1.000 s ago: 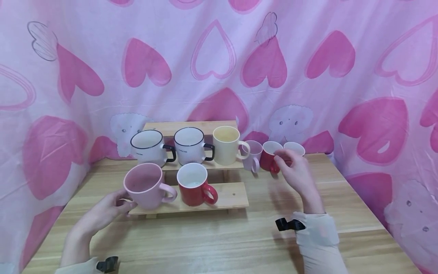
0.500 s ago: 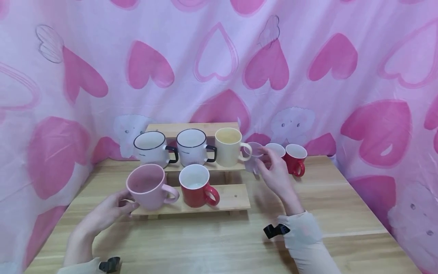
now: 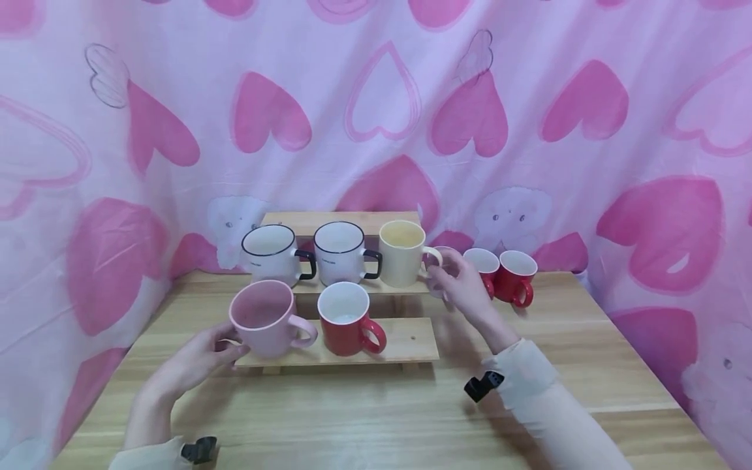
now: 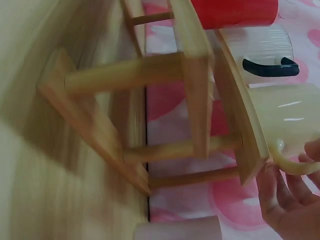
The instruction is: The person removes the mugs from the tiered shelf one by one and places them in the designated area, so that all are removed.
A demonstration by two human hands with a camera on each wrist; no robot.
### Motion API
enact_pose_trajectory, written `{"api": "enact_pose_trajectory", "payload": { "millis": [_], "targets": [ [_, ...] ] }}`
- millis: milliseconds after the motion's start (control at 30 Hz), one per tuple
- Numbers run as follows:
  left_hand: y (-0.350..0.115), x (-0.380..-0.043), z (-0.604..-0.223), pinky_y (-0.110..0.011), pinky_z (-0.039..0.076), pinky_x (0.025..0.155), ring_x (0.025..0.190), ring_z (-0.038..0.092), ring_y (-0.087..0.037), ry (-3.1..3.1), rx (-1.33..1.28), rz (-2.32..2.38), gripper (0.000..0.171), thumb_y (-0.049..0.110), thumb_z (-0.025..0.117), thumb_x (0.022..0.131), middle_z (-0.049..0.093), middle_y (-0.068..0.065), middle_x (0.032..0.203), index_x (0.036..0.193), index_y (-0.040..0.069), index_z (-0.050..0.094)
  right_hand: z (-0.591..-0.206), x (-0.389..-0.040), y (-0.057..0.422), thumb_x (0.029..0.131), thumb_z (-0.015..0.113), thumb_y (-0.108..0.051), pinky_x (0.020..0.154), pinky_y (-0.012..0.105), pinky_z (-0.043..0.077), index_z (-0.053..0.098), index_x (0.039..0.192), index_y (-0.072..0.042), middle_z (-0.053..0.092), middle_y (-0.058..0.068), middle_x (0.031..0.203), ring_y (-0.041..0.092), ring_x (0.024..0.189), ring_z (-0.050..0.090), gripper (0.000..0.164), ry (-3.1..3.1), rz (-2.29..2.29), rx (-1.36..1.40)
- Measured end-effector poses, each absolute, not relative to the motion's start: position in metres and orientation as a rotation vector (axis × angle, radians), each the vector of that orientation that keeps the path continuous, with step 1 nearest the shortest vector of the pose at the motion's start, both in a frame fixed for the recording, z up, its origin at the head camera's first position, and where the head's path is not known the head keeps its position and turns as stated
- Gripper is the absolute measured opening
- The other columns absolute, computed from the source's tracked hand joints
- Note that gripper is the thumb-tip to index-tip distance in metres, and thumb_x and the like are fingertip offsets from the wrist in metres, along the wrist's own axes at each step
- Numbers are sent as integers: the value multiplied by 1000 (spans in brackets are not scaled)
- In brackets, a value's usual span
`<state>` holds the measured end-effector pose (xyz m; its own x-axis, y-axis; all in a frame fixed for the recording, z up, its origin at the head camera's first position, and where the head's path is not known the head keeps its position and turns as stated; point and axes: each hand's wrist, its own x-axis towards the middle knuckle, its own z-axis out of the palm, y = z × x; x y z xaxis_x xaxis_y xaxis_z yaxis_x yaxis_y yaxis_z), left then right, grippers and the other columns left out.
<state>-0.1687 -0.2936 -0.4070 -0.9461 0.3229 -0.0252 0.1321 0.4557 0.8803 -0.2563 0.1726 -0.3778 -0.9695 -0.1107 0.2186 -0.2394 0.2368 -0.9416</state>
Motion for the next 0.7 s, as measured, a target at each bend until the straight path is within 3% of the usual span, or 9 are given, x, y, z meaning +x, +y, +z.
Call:
{"api": "enact_pose_trajectory", "payload": {
  "millis": [100,200,367,500,700],
  "targets": [
    [-294,-165,-408,-37,57,72,85,64,-23,2508,374,1486,39,16,66,94,63,-16,108,123,-8,55,-372,-258,175,96,65,-28,50,33,54,62,120,-14,65,16,102,36,84,63,29,-2492,1817,365],
    [-294,-163,-409,-39,57,74,85,65,-29,2502,352,1474,39,18,66,94,64,-16,107,123,-7,54,-366,-260,179,95,66,-34,48,37,55,64,117,-17,68,12,100,37,83,64,28,-2565,1757,418],
    [-290,-166,-408,-43,58,73,85,65,-35,2471,383,1499,39,17,65,95,63,-19,109,122,-10,53,-355,-263,188,95,66,-29,43,42,53,64,112,-7,67,18,97,37,69,63,28,-2586,1752,488],
    [-289,-167,-406,-40,58,72,86,65,-28,2495,390,1495,39,15,65,95,63,-18,108,122,-10,54,-348,-265,190,95,67,-29,48,43,56,65,112,-4,66,21,95,36,62,62,30,-2628,1697,509],
    [-291,-168,-402,-39,58,73,86,64,-24,2518,384,1485,40,15,66,94,63,-16,109,124,-8,54,-339,-267,190,94,68,-32,66,50,58,69,110,-7,69,16,96,33,72,66,30,-2690,1552,518]
  ]
}}
